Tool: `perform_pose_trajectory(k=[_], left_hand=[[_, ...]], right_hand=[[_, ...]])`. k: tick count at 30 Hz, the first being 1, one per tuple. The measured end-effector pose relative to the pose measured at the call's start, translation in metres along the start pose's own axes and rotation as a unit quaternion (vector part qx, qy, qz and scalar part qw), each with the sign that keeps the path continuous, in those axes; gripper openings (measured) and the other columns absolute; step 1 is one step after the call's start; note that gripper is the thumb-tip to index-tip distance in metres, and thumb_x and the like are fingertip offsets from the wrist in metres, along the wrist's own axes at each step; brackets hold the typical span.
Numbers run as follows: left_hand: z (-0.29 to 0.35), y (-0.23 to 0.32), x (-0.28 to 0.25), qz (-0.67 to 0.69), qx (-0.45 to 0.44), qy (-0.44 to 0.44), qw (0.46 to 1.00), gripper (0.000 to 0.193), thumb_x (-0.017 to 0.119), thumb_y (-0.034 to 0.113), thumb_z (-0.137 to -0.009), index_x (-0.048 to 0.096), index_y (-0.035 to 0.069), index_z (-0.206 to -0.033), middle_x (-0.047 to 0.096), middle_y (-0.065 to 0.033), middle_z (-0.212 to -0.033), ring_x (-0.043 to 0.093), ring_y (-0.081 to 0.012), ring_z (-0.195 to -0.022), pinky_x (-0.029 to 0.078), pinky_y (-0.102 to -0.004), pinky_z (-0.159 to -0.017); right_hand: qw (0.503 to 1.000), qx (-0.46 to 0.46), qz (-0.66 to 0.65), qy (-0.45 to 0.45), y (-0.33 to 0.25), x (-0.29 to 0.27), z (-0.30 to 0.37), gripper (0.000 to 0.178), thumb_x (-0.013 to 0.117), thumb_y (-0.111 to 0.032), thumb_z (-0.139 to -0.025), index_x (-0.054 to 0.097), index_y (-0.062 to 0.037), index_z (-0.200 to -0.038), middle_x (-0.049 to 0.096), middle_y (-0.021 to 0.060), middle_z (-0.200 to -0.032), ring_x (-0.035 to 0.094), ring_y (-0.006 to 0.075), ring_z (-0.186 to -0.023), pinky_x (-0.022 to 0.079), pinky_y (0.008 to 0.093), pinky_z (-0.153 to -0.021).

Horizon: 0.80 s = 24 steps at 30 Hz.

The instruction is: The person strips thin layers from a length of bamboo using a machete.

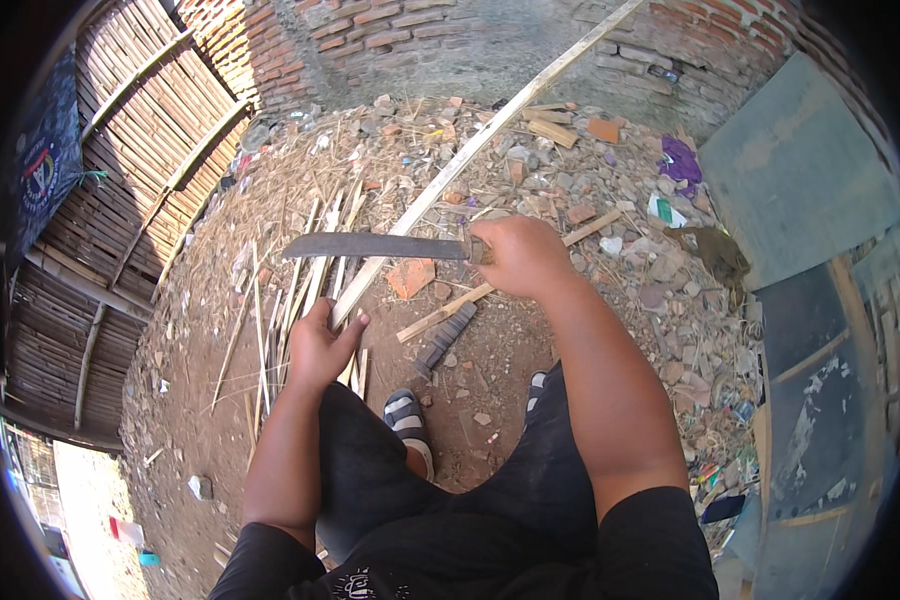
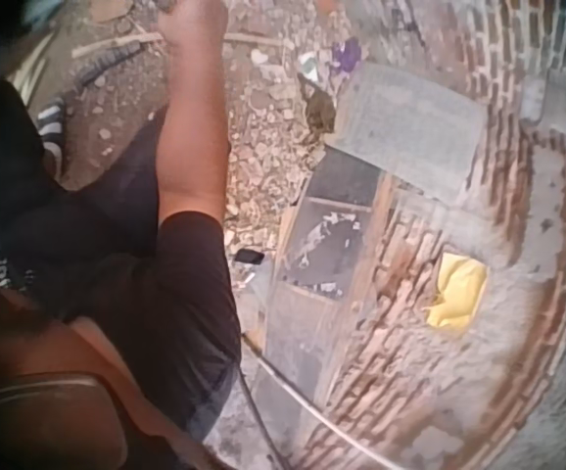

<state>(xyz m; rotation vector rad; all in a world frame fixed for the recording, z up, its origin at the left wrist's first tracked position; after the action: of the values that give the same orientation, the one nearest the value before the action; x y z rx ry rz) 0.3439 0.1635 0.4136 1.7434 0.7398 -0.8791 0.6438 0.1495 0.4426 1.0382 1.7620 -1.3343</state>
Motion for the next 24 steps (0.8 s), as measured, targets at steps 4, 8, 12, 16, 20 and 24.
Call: perform_pose_trajectory(k=[4, 8, 12, 16, 20, 24], left_hand=[[0.000, -0.001, 0.000, 0.008, -0.009, 0.003, 1.000, 0.044, 0.085, 0.037, -0.085, 0.059, 0.001, -0.084, 0.057, -0.0119, -0.058, 0.055, -0.0243, -0.051, 0.045, -0.0407, -0.053], [-0.001, -0.004, 0.003, 0.015, -0.011, 0.007, 1.000, 0.044, 0.085, 0.037, -0.085, 0.060, 0.001, -0.084, 0.056, -0.0104, -0.057, 0.053, -0.0220, -0.050, 0.043, -0.0394, -0.051], [-0.001, -0.007, 0.006, 0.044, -0.007, 0.008, 0.999, 0.043, 0.086, 0.035, -0.085, 0.060, 0.001, -0.084, 0.053, -0.0072, -0.056, 0.047, -0.0163, -0.049, 0.039, -0.0362, -0.049], [-0.003, -0.007, 0.006, 0.030, 0.002, 0.019, 0.999, 0.042, 0.086, 0.034, -0.084, 0.060, 0.000, -0.084, 0.051, -0.0060, -0.056, 0.043, -0.0138, -0.050, 0.037, -0.0349, -0.049], [-0.003, -0.007, 0.004, 0.019, 0.001, 0.014, 1.000, 0.042, 0.085, 0.034, -0.085, 0.060, 0.000, -0.083, 0.051, -0.0068, -0.056, 0.044, -0.0149, -0.050, 0.038, -0.0358, -0.049], [-0.002, -0.008, 0.003, 0.025, -0.008, 0.012, 1.000, 0.042, 0.085, 0.034, -0.085, 0.060, 0.000, -0.083, 0.051, -0.0071, -0.056, 0.044, -0.0153, -0.050, 0.038, -0.0362, -0.049]], right_hand=[[0.982, 0.124, -0.037, 0.137, 0.048, -0.033, 0.005, 0.051, 0.082, -0.036, -0.083, 0.071, -0.0032, -0.121, 0.074, 0.0210, -0.099, 0.072, 0.0386, -0.094, 0.057, 0.0464, -0.082], [0.976, 0.153, -0.092, 0.127, 0.065, -0.034, 0.005, 0.058, 0.081, -0.040, -0.085, 0.069, 0.0012, -0.124, 0.074, 0.0243, -0.098, 0.073, 0.0365, -0.094, 0.056, 0.0466, -0.081], [0.989, 0.090, -0.077, 0.085, 0.034, -0.020, 0.002, 0.047, 0.081, -0.036, -0.085, 0.071, -0.0033, -0.117, 0.073, 0.0215, -0.091, 0.072, 0.0378, -0.087, 0.055, 0.0471, -0.077], [0.999, 0.010, -0.028, 0.013, 0.005, 0.007, 0.001, 0.033, 0.081, -0.031, -0.084, 0.072, -0.0094, -0.108, 0.071, 0.0172, -0.086, 0.069, 0.0394, -0.084, 0.054, 0.0483, -0.073], [0.999, -0.009, 0.008, -0.032, -0.012, 0.014, 0.000, 0.031, 0.079, -0.033, -0.084, 0.071, -0.0103, -0.103, 0.072, 0.0139, -0.091, 0.070, 0.0384, -0.088, 0.055, 0.0513, -0.076], [0.998, 0.036, -0.016, 0.055, 0.013, -0.008, 0.000, 0.034, 0.080, -0.036, -0.085, 0.071, -0.0098, -0.104, 0.072, 0.0145, -0.089, 0.070, 0.0380, -0.087, 0.055, 0.0512, -0.075]])
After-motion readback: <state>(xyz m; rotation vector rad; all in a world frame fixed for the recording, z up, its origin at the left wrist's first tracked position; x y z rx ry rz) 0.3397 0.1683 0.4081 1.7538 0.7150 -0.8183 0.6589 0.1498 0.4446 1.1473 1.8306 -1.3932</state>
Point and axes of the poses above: each hand's wrist, its own z-axis away from the middle knuckle, its own x-axis out of the palm, y = z × x, the point moved 10 cm from there along -z, towards the middle knuckle
